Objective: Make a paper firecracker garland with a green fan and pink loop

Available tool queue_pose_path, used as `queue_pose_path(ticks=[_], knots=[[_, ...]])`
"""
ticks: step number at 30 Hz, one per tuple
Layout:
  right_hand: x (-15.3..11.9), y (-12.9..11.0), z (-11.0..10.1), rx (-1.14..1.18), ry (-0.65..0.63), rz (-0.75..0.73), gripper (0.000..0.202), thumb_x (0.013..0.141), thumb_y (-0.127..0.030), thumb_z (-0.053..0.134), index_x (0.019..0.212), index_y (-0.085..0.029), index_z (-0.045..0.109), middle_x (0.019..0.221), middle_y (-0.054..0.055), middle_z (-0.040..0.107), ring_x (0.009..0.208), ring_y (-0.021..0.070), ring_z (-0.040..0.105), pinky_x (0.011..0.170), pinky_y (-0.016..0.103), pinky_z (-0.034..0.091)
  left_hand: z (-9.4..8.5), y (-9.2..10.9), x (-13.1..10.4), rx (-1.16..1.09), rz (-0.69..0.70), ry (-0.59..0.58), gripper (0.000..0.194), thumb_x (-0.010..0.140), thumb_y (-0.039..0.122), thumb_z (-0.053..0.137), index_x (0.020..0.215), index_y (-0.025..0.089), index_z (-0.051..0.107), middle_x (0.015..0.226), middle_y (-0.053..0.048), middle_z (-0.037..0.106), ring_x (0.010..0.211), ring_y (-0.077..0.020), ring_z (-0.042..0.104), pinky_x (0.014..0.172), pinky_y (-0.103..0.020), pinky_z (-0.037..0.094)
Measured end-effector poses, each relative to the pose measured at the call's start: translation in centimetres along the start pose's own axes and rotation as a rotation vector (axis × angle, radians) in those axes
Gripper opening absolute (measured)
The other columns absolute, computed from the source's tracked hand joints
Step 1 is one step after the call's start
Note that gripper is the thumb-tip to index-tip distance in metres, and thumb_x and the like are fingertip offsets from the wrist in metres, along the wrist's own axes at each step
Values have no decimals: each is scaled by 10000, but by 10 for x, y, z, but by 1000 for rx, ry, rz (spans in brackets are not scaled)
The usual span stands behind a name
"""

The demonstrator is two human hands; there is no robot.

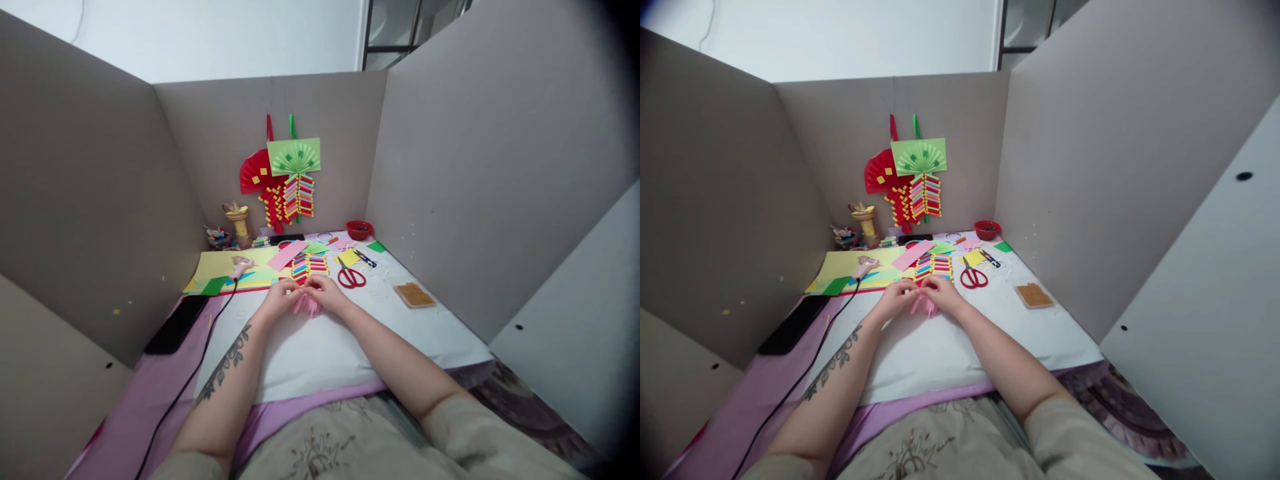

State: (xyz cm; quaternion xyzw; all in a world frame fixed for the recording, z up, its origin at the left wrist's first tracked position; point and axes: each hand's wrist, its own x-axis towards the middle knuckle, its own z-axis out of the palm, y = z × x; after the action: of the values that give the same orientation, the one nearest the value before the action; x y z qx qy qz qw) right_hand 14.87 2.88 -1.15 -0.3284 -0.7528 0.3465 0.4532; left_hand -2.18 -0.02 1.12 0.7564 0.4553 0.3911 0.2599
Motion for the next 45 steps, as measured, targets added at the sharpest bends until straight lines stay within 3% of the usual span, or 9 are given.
queue_pose_path(ticks=[10,16,21,25,34,40,45], knots=[[-1,-8,0,87,-3,66,75,737,-237,598,722,-165,588,701,-10,584,673,132,522,636,249,405,-3,5,0,-30,-18,24,201,774,295,575,649,168,666,783,-42,642,770,-159,577,736,-261,429],[0,-4,-2,57,14,17,57,741,-211,582,702,-170,585,711,-12,577,691,135,515,664,257,410,-3,5,1,-15,-27,3,198,779,293,550,676,162,657,769,-36,626,758,-157,567,720,-258,422],[1,-1,0,79,-9,-57,118,750,-187,571,839,-180,648,812,14,619,739,145,536,710,278,422,-3,6,0,34,-25,-46,253,783,319,520,607,155,595,699,-17,568,686,-142,529,666,-253,402],[2,-2,-1,64,-16,-115,93,747,-159,565,763,-178,655,783,24,617,775,157,549,743,291,418,-2,7,-2,-18,-97,-51,238,748,335,533,590,156,542,627,3,535,622,-131,494,596,-238,380],[1,-7,-3,34,-42,-57,65,743,-158,546,711,-174,600,755,4,584,743,146,526,697,269,405,1,2,-2,-44,-95,-20,225,747,302,512,581,160,569,620,6,567,612,-124,504,603,-235,377],[2,-4,-2,-21,28,-5,35,738,-176,537,706,-179,553,737,-7,560,739,150,509,679,266,398,3,1,0,-27,-42,52,182,740,308,576,626,168,599,703,-10,610,731,-148,546,674,-244,398],[2,-5,-1,25,33,26,30,730,-193,548,706,-179,562,723,-9,561,723,148,513,677,267,406,2,8,-2,-11,-51,26,225,767,296,533,582,168,552,637,2,563,653,-130,513,632,-237,389]])
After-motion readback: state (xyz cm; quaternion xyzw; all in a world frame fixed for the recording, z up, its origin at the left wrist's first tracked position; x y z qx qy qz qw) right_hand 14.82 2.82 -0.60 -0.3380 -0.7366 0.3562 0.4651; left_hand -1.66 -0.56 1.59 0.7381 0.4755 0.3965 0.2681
